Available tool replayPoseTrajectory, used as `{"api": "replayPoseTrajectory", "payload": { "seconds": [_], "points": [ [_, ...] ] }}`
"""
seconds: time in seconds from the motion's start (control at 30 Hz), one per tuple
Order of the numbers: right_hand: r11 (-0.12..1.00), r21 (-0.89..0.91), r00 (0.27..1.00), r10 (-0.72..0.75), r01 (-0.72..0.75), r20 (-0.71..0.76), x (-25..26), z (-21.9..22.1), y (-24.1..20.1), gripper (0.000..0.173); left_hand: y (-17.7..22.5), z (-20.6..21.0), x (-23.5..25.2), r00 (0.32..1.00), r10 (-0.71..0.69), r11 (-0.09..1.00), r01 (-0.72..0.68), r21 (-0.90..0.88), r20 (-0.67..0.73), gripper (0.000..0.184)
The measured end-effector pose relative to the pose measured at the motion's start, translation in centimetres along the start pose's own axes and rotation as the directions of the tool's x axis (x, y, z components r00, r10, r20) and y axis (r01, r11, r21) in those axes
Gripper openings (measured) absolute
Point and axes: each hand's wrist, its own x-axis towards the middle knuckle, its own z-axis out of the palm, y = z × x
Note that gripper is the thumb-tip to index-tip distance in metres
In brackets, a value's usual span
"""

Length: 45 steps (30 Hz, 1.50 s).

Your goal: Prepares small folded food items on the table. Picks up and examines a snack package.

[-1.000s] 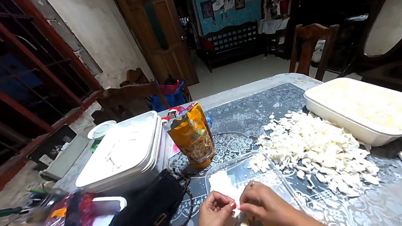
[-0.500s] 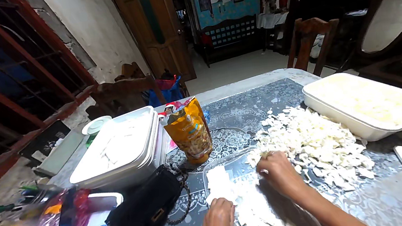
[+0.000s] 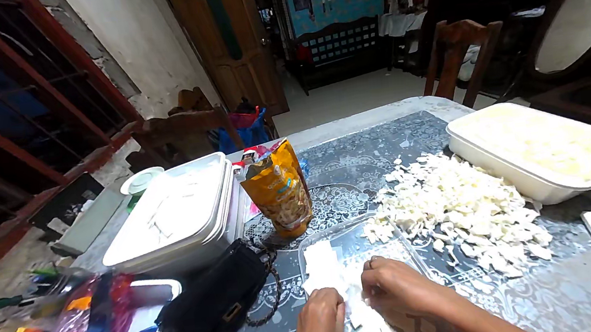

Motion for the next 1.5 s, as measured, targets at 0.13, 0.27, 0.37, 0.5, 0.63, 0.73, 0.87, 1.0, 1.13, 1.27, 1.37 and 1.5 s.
{"api": "replayPoseTrajectory", "payload": {
  "seconds": [0.13, 0.27, 0.37, 0.5, 0.63, 0.73, 0.87, 1.0, 1.13, 1.27, 1.37, 1.5],
  "points": [
    [0.975, 0.202, 0.97, 0.137, -0.096, -0.199, -0.2, -0.6, -0.5, 0.02, -0.2, -0.9, 0.5, 0.987, -0.157, 0.957, 0.158, -0.245, 0.022, 0.022],
    [0.842, 0.534, 0.954, 0.217, -0.076, -0.206, -0.1, -0.1, -1.1, 0.019, -0.3, -0.8, 0.8, 0.966, -0.254, 0.773, 0.235, -0.589, 0.053, 0.023],
    [0.855, 0.511, 0.952, 0.222, -0.086, -0.212, 0.0, 0.9, -1.7, 0.019, 0.6, -0.3, 0.8, 0.947, -0.312, 0.624, 0.262, -0.736, 0.073, 0.016],
    [0.853, 0.52, 0.923, 0.16, 0.049, -0.35, 0.3, 2.1, -1.2, 0.017, 1.1, -0.1, 0.7, 0.94, -0.331, 0.513, 0.257, -0.819, 0.087, 0.03],
    [0.688, 0.721, 0.905, 0.248, 0.087, -0.346, 0.5, 1.3, -1.3, 0.015, 1.3, -1.0, 0.8, 0.936, -0.323, 0.495, 0.296, -0.817, 0.143, 0.018],
    [0.853, 0.507, 0.916, 0.096, 0.126, -0.39, 0.3, 2.0, -1.4, 0.02, 1.1, -0.9, 0.9, 0.92, -0.326, 0.452, 0.353, -0.819, 0.217, 0.012],
    [0.941, 0.108, 0.873, -0.251, 0.322, -0.419, 0.7, 2.9, -0.5, 0.026, 0.5, -1.2, 1.2, 0.87, -0.35, 0.207, 0.433, -0.877, 0.347, 0.006],
    [0.936, 0.221, 0.865, -0.137, 0.272, -0.484, 0.6, 2.5, -0.4, 0.02, 0.6, -1.8, 1.5, 0.839, -0.363, 0.108, 0.471, -0.876, 0.406, 0.016],
    [0.86, 0.51, 0.924, 0.18, 0.02, -0.338, 0.2, 1.5, -1.3, 0.018, 1.0, -1.2, 1.0, 0.927, -0.3, 0.427, 0.342, -0.837, 0.225, 0.012],
    [0.85, 0.522, 0.95, 0.221, -0.077, -0.221, 0.2, 0.5, -0.9, 0.024, 0.4, -0.7, 1.0, 0.947, -0.306, 0.567, 0.259, -0.782, 0.092, 0.008],
    [0.897, 0.419, 0.93, 0.265, -0.141, -0.254, 0.3, 0.5, -0.9, 0.022, 0.4, -1.2, 1.1, 0.927, -0.339, 0.407, 0.3, -0.863, 0.162, 0.014],
    [0.94, 0.331, 0.963, 0.01, 0.082, -0.268, 0.0, 1.7, -1.7, 0.019, 0.4, -0.5, 1.3, 0.904, -0.411, 0.248, 0.236, -0.94, 0.119, 0.024]
  ]
}}
